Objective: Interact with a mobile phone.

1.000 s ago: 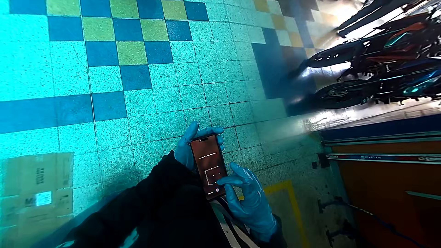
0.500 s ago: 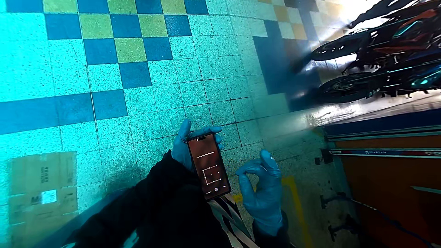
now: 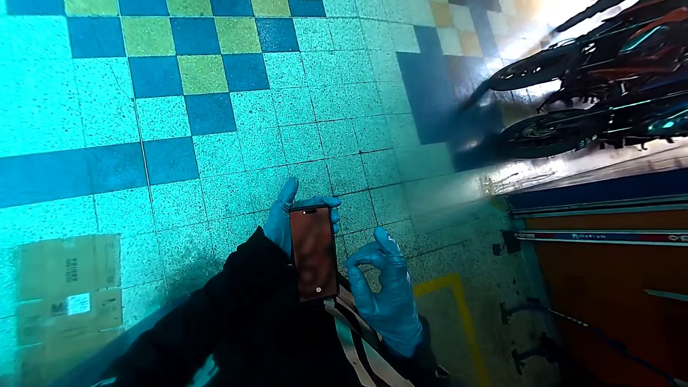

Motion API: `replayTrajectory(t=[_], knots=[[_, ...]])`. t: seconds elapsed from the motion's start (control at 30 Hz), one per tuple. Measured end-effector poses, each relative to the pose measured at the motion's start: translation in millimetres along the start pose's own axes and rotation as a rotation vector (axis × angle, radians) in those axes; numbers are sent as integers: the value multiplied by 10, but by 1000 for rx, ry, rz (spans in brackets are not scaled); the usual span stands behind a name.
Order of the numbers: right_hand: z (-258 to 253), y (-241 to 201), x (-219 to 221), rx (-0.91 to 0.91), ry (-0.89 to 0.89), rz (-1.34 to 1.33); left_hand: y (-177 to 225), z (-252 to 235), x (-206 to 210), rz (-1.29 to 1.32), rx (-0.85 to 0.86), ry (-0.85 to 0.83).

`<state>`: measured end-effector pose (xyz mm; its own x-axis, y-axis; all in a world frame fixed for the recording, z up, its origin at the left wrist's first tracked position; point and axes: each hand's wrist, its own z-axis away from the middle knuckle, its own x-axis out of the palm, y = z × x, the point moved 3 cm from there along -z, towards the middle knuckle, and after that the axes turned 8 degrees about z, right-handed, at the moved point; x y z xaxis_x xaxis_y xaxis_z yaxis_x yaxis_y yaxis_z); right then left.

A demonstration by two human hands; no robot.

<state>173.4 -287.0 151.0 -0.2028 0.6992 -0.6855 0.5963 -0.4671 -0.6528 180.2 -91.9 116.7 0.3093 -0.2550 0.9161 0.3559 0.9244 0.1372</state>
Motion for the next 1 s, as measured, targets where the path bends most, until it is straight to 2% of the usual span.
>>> replayTrajectory(t=[0.1, 0.13, 0.17, 0.2, 0.23, 0.27, 0.3, 0.37, 0.47, 0.57, 0.63, 0.7, 0.73, 0.8, 0.87, 1.0], knots=[[-18, 6, 21, -3, 0, -3, -76, -144, -404, 9, -103, -113], [-21, 1, 31, -10, 2, -2, -233, -191, -683, 16, -156, -210], [-23, -5, 41, -15, 2, 2, -411, -250, -985, 36, -191, -388], [-25, -11, 52, -20, 3, 6, -483, -276, -1102, 45, -220, -447], [-26, -14, 64, -25, 0, 6, -413, -252, -1000, 38, -241, -346], [-26, -15, 76, -31, -1, 8, -237, -215, -729, 20, -235, -167], [-29, -17, 85, -37, -2, 12, -83, -196, -486, 13, -183, -115], [-38, -16, 99, -45, -6, 13, 77, -168, -161, -7, -70, -108], [-61, -27, 109, -49, -19, 3, 93, -190, -151, 3, -34, -187], [-79, -27, 112, -47, -32, 4, 17, -135, -120, -7, -40, -181], [-91, -31, 114, -50, -32, 3, -65, 32, 145, -62, -13, -66], [-102, -35, 120, -53, -40, 4, -30, 132, 463, -166, 31, 143], [-106, -37, 119, -53, -49, 5, -21, 137, 487, -180, 28, 156], [-117, -40, 128, -57, -55, 12, -53, 83, 259, -106, 7, -28], [-118, -38, 140, -58, -55, 15, -77, 31, 100, -67, -16, -118], [-118, -29, 139, -56, -60, 12, -79, 49, 142, -84, 0, -42]])
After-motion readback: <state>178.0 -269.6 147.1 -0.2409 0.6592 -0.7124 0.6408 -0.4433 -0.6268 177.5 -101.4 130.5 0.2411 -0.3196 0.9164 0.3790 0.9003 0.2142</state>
